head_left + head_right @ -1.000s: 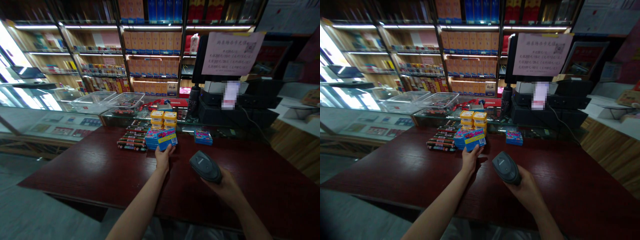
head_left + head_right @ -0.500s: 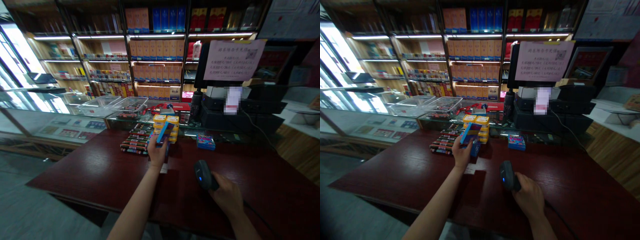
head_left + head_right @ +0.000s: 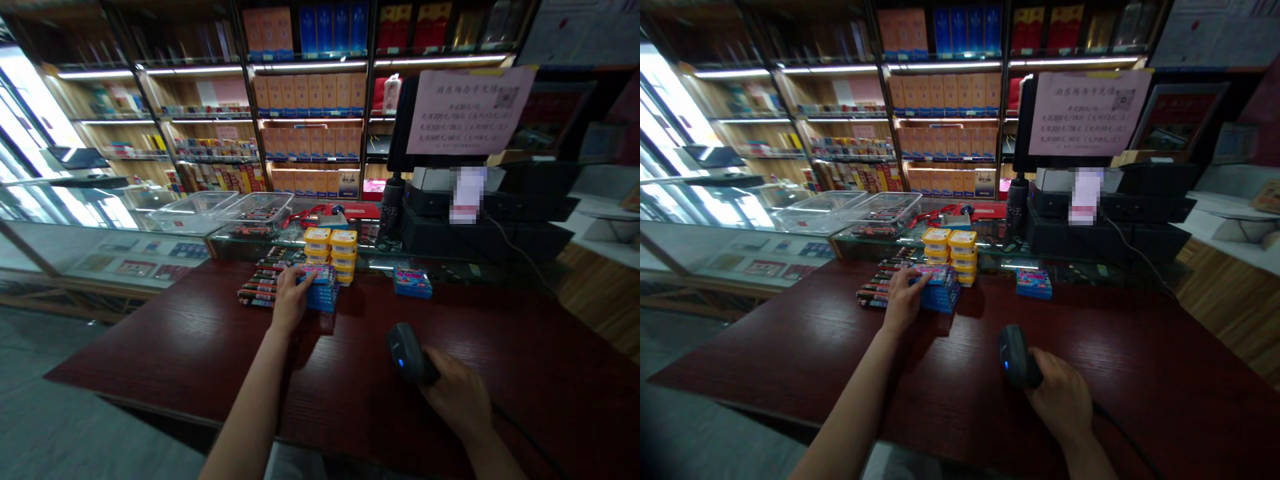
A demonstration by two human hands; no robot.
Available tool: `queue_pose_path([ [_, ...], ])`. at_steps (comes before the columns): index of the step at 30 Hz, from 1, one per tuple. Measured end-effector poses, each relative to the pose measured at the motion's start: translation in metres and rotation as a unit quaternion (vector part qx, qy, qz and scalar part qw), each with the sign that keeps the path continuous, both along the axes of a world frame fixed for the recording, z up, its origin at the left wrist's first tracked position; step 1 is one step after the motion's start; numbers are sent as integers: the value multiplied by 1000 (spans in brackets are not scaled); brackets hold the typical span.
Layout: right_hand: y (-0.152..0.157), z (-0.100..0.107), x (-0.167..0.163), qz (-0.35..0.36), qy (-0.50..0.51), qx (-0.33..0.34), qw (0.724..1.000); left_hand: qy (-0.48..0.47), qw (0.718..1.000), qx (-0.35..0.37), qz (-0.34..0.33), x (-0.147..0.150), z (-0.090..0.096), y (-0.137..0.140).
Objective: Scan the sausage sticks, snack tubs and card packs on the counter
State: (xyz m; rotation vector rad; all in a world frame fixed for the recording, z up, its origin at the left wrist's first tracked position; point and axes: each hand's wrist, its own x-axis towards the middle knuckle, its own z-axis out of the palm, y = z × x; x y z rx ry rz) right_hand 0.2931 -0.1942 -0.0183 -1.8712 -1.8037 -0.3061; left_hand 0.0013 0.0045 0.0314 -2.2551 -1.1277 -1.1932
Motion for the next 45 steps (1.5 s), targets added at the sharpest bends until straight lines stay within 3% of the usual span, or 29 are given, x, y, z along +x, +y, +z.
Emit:
queue_pose_path([
  [3, -1, -1, 0, 1, -12, -4, 1000, -43, 998, -32, -38, -1, -8, -3],
  [6, -1, -2, 1, 3, -16, 1, 1000, -157, 986, -53, -29, -3, -13, -4],
  [8, -2, -3, 1, 6, -12, 3, 1000, -255, 964, -73, -16, -4, -16, -1],
  [11, -2, -4, 2, 5, -15, 9, 1000, -366, 921, -121, -56, -7, -20, 5],
  [14, -2, -6, 3, -3, -28, 10, 1000, -419, 891, -145, -101, -8, -24, 10],
  [17, -3, -6, 3, -1, -30, 7, 1000, -428, 886, -148, -103, -7, -26, 13],
  [28, -3, -1, 0, -10, -13, -9, 1000, -378, 917, -118, -54, 3, -30, 9],
  [35, -3, 5, -3, -22, -11, -17, 1000, -221, 975, 7, 2, 15, -16, -14],
  [40, -2, 11, -6, -40, 6, -50, 998, -63, 993, -20, -101, 60, -12, -37],
  [45, 0, 13, -6, -59, 24, -92, 994, 60, 962, -149, -223, 116, -28, -33],
])
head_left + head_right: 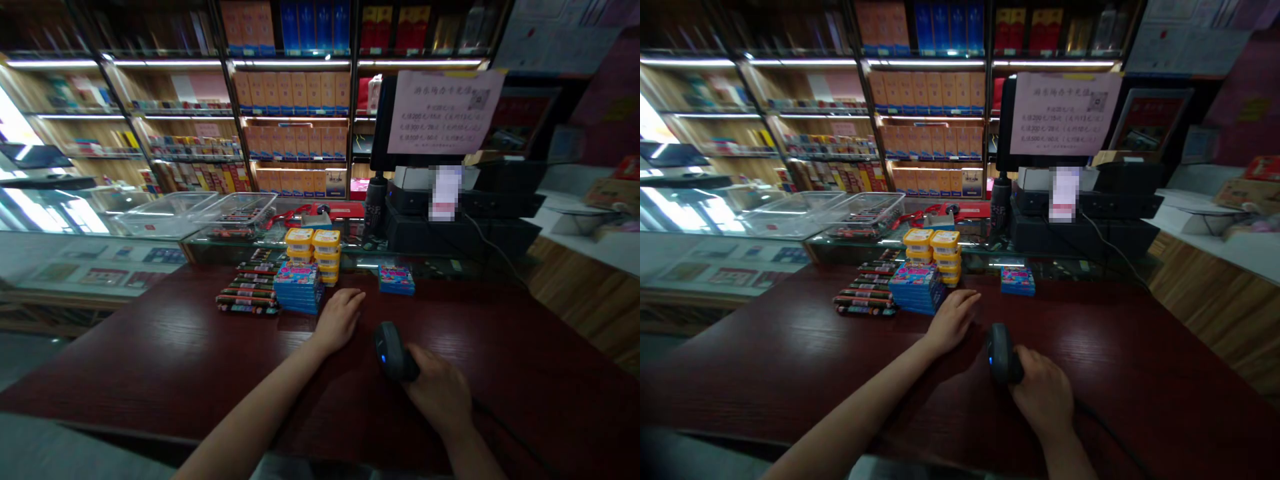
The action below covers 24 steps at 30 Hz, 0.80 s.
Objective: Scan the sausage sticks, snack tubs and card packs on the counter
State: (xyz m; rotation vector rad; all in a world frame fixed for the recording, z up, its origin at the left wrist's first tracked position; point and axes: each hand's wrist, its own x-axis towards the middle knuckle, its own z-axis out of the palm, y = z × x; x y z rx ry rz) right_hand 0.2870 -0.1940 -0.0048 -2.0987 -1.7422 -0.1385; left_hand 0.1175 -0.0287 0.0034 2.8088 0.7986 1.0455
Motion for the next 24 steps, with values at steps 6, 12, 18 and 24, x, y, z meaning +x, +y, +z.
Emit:
queue_pose_path([
  [6, 3, 0, 3, -7, -3, -31, 999, 78, 995, -40, -39, 64, -6, 38],
  [12, 5, -2, 5, 5, 23, -26, 999, 157, 987, -16, -36, 114, -14, 62],
  [18, 5, 1, 5, 5, 44, -33, 998, 174, 982, 68, 31, 118, -11, 63],
  [24, 5, 5, 4, 6, 37, -47, 998, 212, 971, 109, 35, 105, 6, 59],
])
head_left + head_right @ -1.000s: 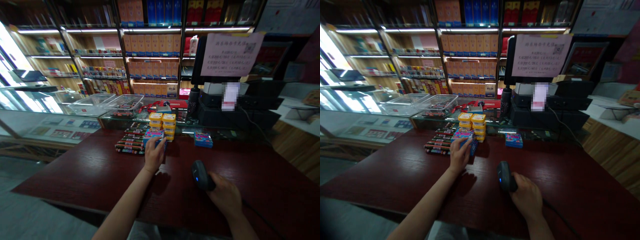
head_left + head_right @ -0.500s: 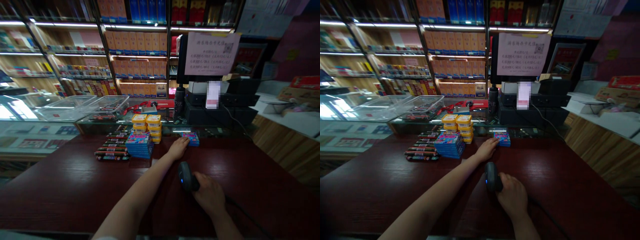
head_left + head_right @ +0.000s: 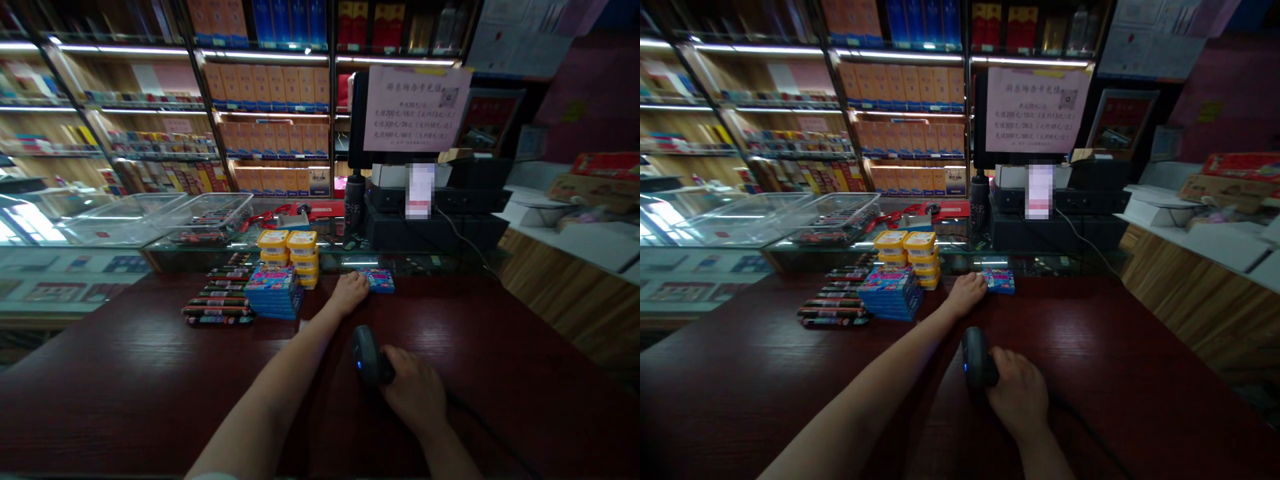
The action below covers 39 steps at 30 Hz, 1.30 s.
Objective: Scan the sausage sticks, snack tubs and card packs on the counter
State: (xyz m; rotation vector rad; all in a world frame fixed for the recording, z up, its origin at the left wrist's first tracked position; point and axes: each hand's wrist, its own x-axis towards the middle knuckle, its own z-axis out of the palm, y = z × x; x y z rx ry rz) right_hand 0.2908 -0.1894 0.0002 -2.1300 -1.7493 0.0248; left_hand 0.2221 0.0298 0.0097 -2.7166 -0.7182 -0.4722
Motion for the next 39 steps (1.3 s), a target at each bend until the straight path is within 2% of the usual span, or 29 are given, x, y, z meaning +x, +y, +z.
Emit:
queue_pose_path([
  [4, -1, -2, 0, 7, -17, 7, 1000, -53, 998, -13, 8, -31, 13, -10],
  [6, -1, -4, 1, 6, -18, 11, 1000, -141, 989, -29, 19, -52, 19, -20],
  [8, -2, -6, 1, 4, -18, 23, 1000, -290, 954, -66, 33, -73, 23, -32],
  [9, -2, -7, 1, 4, -18, 31, 999, -382, 918, -96, 41, -83, 24, -38],
  [10, -3, -8, 1, 5, -20, 39, 999, -476, 868, -134, 47, -92, 25, -43],
  [11, -3, -9, 1, 4, -22, 47, 999, -565, 803, -181, 50, -101, 26, -49],
  [13, -5, -12, 0, 4, -26, 64, 998, -698, 656, -285, 41, -116, 26, -57],
  [15, -6, -15, 0, 11, -30, 85, 996, -761, 529, -375, 19, -130, 24, -63],
  [16, -6, -16, 0, 17, -30, 96, 995, -774, 487, -404, 12, -136, 23, -65],
  [18, -6, -18, -1, 38, -20, 110, 993, -787, 440, -432, 13, -146, 18, -68],
  [21, -6, -13, -4, 67, 30, 96, 993, -799, 411, -439, 19, -153, 10, -68],
  [24, -8, -1, -10, 69, 142, 70, 985, -809, 387, -442, 15, -152, 2, -67],
  [27, -11, 16, -19, 94, 301, 75, 946, -811, 374, -449, 9, -150, -4, -66],
  [29, -13, 26, -27, 105, 365, 93, 921, -812, 371, -450, 7, -149, -7, -67],
  [34, -20, 43, -41, 95, 400, 128, 903, -814, 373, -445, 16, -147, -9, -67],
  [39, -23, 44, -45, 85, 420, 121, 895, -814, 379, -440, 27, -145, -10, -66],
])
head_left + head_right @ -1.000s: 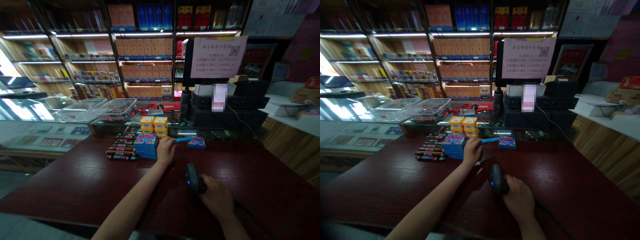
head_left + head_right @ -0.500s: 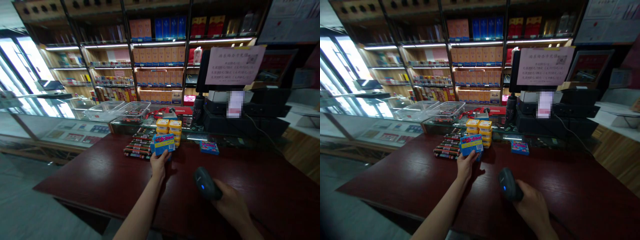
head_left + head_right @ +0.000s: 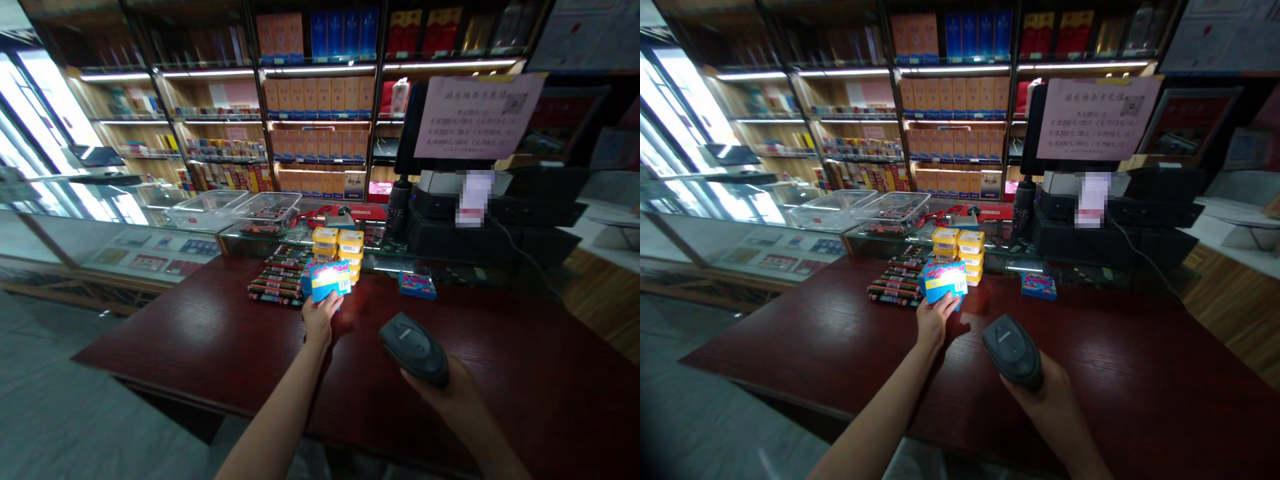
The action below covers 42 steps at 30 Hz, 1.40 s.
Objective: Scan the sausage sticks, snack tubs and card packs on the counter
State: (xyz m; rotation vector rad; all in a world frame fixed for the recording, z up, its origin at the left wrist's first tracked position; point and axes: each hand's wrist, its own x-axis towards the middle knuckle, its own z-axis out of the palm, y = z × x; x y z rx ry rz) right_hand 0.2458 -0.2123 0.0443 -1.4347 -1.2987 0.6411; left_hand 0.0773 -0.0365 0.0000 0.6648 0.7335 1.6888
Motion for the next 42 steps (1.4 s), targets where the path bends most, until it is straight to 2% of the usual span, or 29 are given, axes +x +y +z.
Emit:
queue_pose_path([
  [5, 0, -3, 5, 11, -27, 21, 999, 6, 1000, 16, -10, -2, 2, -4],
  [9, 3, -12, 21, -6, -153, 4, 988, 47, 998, 32, -1, -3, 3, -4],
  [11, 6, -19, 30, -59, -279, -41, 958, 89, 995, 45, 13, -3, 1, -3],
  [13, 11, -27, 39, -105, -388, -68, 913, 150, 986, 69, 35, -5, -1, -2],
  [16, 16, -40, 49, -117, -477, -66, 868, 272, 948, 131, 98, -10, -2, -2],
  [18, 18, -48, 54, -114, -504, -59, 854, 349, 907, 177, 153, -15, 4, -2],
  [21, 19, -58, 59, -116, -510, -52, 851, 432, 836, 234, 245, -27, 25, 0],
  [23, 19, -61, 61, -114, -502, -47, 856, 492, 767, 274, 306, -38, 43, 5],
  [25, 19, -63, 61, -107, -494, -46, 861, 564, 684, 311, 343, -49, 61, 14],
  [27, 19, -63, 61, -101, -487, -45, 866, 649, 589, 341, 341, -61, 75, 24],
  [29, 18, -63, 60, -103, -482, -45, 869, 721, 504, 362, 309, -70, 83, 33],
  [31, 17, -62, 59, -109, -476, -46, 871, 773, 443, 369, 265, -76, 87, 39],
  [33, 17, -61, 59, -113, -470, -45, 874, 807, 405, 366, 225, -79, 87, 43],
  [35, 16, -60, 58, -115, -466, -42, 876, 821, 396, 360, 199, -80, 84, 44],
  [37, 16, -60, 57, -117, -466, -38, 876, 816, 420, 356, 178, -82, 80, 44],
  [39, 16, -60, 57, -116, -465, -36, 877, 795, 469, 355, 153, -84, 74, 44],
  [42, 16, -60, 58, -111, -457, -37, 881, 739, 564, 344, 133, -87, 63, 46],
])
